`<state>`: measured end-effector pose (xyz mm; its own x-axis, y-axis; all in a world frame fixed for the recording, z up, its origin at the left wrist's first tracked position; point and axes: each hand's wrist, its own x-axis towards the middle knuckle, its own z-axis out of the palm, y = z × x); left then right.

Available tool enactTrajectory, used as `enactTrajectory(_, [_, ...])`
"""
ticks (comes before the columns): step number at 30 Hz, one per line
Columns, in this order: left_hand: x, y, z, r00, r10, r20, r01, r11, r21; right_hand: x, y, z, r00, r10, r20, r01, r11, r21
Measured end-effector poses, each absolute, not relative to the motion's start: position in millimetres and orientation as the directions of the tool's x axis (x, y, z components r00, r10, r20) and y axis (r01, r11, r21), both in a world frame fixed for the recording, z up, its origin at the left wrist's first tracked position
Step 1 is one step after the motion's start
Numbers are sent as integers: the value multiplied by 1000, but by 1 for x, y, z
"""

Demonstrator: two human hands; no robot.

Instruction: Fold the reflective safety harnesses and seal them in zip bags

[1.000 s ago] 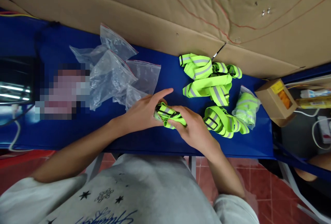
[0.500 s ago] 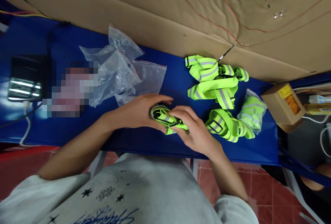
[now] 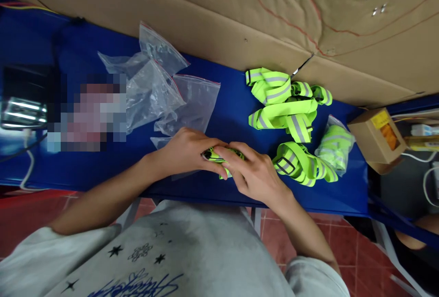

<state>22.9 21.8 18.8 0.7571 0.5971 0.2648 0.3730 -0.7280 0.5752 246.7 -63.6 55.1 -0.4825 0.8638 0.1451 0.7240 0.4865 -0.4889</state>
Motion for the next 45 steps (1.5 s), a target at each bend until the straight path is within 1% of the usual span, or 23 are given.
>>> enactTrajectory(3, [26, 18, 18, 738, 609, 289, 390, -736, 553, 246, -62, 61, -522, 848, 97, 749, 510, -423])
enactTrajectory(5, [28, 17, 22, 734, 632, 248, 412, -705, 578, 247, -60, 65, -542, 838, 65, 758, 520, -395])
enactTrajectory(6, [29, 17, 25, 734, 645, 212, 417, -675, 609, 247, -59, 66, -551, 832, 62, 752, 528, -396])
enactTrajectory(8, [28, 18, 32, 750, 649, 128, 395, -595, 700, 249, -57, 69, -570, 818, 75, 718, 541, -438])
enactTrajectory(11, [23, 23, 41, 809, 588, -1, 332, -455, 826, 253, -54, 68, -559, 825, 85, 682, 515, -519])
enactTrajectory(14, [18, 30, 44, 812, 573, -111, 379, -372, 848, 258, -51, 63, -461, 877, 136, 640, 434, -634])
enactTrajectory(16, [17, 34, 42, 810, 567, -146, 402, -356, 844, 260, -49, 58, -419, 889, 185, 552, 411, -725])
enactTrajectory(17, [17, 35, 41, 821, 552, -150, 395, -358, 846, 261, -47, 56, -417, 887, 200, 509, 410, -757])
enactTrajectory(19, [19, 36, 38, 850, 507, -142, 362, -368, 857, 262, -44, 55, -434, 878, 204, 467, 412, -782])
enactTrajectory(22, [21, 35, 36, 850, 518, -96, 343, -406, 847, 260, -40, 58, -433, 879, 198, 507, 419, -754])
enactTrajectory(25, [23, 31, 34, 857, 510, -69, 338, -456, 823, 257, -34, 63, -501, 849, 169, 495, 441, -749])
enactTrajectory(27, [23, 28, 33, 865, 496, -80, 341, -462, 819, 255, -30, 67, -554, 820, 145, 470, 452, -759])
enactTrajectory(30, [23, 28, 36, 865, 486, -129, 369, -439, 820, 254, -26, 74, -585, 803, 118, 479, 459, -748])
enactTrajectory(33, [20, 30, 45, 863, 477, -166, 380, -396, 836, 257, -26, 80, -626, 778, 46, 491, 439, -752])
enactTrajectory(35, [17, 31, 53, 862, 476, -174, 369, -356, 859, 258, -29, 81, -578, 816, 4, 498, 356, -791])
enactTrajectory(37, [15, 32, 60, 865, 472, -170, 350, -325, 878, 256, -32, 77, -419, 908, 11, 464, 225, -857])
enactTrajectory(39, [14, 31, 63, 861, 483, -158, 341, -317, 885, 251, -35, 72, -250, 967, 55, 427, 161, -890])
enactTrajectory(40, [15, 30, 63, 856, 494, -152, 341, -318, 885, 246, -37, 69, -212, 974, 83, 436, 171, -883])
enactTrajectory(41, [16, 29, 62, 851, 504, -145, 341, -321, 884, 241, -38, 66, -211, 971, 114, 464, 202, -862])
enactTrajectory(43, [18, 28, 57, 843, 521, -130, 336, -323, 884, 232, -39, 63, -267, 950, 161, 531, 284, -798])
enactTrajectory(45, [20, 29, 51, 838, 532, -120, 328, -316, 890, 227, -40, 64, -321, 929, 185, 562, 345, -752])
